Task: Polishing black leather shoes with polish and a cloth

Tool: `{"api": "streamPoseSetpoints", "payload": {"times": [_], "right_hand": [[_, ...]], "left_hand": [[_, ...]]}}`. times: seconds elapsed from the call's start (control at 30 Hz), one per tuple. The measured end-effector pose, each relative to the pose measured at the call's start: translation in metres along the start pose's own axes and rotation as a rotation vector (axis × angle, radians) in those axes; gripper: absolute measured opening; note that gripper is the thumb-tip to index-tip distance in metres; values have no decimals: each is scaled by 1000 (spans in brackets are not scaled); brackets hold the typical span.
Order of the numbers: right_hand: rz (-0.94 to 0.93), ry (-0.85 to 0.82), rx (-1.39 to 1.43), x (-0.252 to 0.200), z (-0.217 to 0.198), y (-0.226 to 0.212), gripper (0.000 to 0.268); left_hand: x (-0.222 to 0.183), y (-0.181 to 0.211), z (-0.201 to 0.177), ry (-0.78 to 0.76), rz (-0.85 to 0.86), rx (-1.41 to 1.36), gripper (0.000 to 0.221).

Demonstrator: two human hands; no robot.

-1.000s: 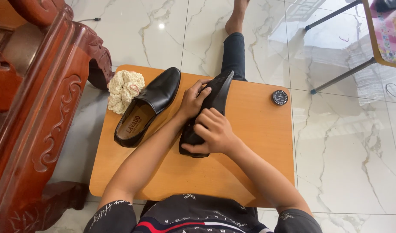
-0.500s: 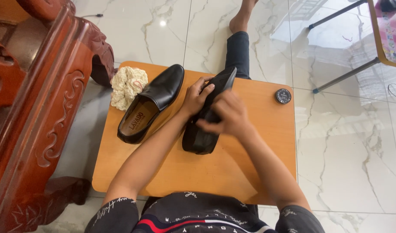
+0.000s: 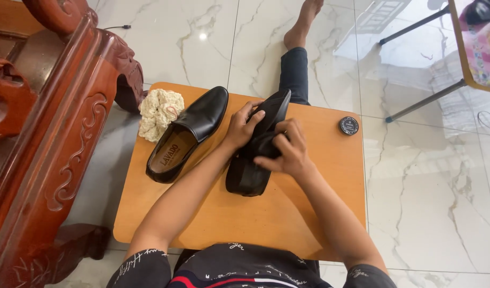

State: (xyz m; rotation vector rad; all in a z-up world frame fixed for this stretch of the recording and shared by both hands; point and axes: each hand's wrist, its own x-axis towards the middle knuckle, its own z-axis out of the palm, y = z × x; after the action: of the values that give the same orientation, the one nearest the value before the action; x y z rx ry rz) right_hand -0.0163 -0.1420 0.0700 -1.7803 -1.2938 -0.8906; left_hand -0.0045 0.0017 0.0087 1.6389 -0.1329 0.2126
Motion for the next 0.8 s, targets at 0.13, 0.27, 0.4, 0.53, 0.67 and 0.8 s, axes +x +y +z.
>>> {"api": "streamPoseSetpoints", "payload": {"times": [0.13, 0.27, 0.4, 0.53, 0.67, 0.8], "right_hand": [[-60, 16, -53, -9, 7, 0, 42], [198, 40, 5, -31, 7, 20, 40], [466, 65, 41, -41, 4, 30, 43], [582, 103, 52, -62, 12, 61, 32], [643, 140, 261, -78, 9, 56, 30], [584, 161, 370, -63, 7, 54, 27]], "left_hand": [[0, 0, 0, 23, 11, -14, 42], [-1, -2, 2, 96, -38, 46, 45], [-1, 1, 6, 117, -45, 79, 51], [10, 8, 1, 105, -49, 127, 56], [-6, 16, 4, -9, -17, 55, 60], [1, 7, 1, -108, -18, 56, 65]]}}
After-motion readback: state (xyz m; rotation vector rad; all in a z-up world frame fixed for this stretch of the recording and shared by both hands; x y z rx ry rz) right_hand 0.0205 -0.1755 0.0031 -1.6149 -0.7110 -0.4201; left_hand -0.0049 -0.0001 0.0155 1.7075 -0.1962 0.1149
